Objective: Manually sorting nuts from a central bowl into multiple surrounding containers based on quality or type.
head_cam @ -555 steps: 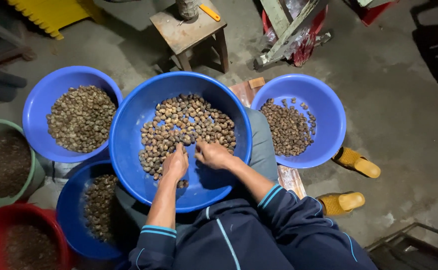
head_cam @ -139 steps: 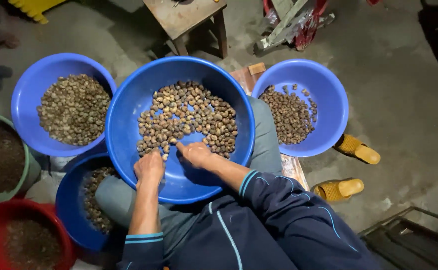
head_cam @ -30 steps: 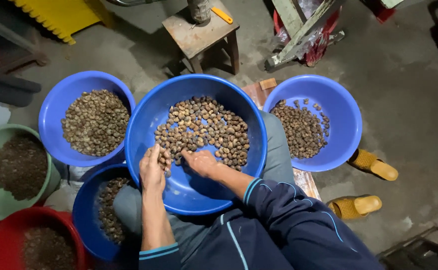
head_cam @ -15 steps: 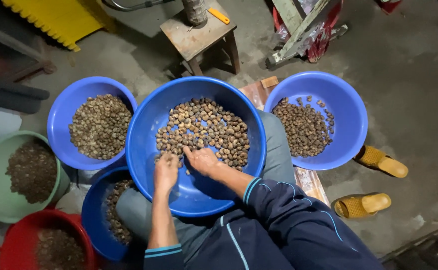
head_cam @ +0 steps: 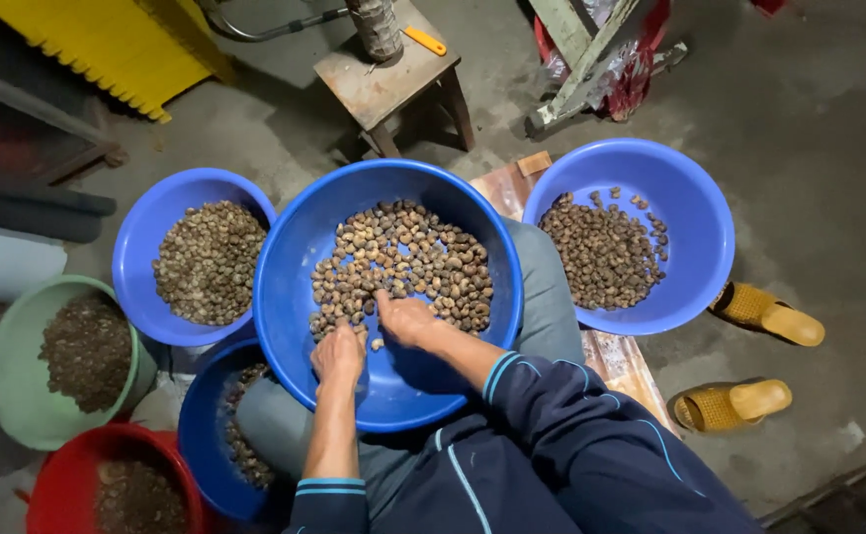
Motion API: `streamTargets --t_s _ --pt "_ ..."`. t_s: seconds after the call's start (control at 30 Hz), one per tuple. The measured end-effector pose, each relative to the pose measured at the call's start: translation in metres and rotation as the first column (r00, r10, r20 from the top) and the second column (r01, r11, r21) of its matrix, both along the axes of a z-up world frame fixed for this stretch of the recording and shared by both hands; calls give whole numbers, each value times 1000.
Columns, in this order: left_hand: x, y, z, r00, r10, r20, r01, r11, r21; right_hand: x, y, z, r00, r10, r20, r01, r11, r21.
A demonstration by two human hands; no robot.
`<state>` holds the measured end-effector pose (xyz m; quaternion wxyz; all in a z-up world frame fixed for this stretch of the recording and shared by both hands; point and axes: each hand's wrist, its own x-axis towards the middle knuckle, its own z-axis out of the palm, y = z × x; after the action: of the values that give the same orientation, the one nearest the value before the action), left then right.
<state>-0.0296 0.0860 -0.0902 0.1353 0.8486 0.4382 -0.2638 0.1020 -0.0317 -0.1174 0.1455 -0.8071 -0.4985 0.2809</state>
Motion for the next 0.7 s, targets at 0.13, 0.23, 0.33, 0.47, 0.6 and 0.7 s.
streamTargets --t_s 0.13,0.23,0.33,0.47,0.6,0.7 --pt "7 -5 15 998 -3 56 3 1000 3 17 -4 53 900 -142 -412 203 973 107" --pt "11 -9 24 995 -51 91 52 999 -14 30 -8 81 236 -186 -954 553 833 -25" --pt "15 -11 26 980 -26 199 46 994 -98 38 -15 104 -91 -81 -993 610 783 -120" --pt "13 -10 41 985 -48 168 69 990 -123 40 -16 101 -218 -99 -971 612 761 -215" --pt "16 -11 75 850 238 470 -114 954 -277 40 -4 54 -106 -312 -944 630 713 -307" --pt "28 -31 122 624 404 669 -193 909 -368 30 -11 71 -89 -408 -909 607 701 -375"
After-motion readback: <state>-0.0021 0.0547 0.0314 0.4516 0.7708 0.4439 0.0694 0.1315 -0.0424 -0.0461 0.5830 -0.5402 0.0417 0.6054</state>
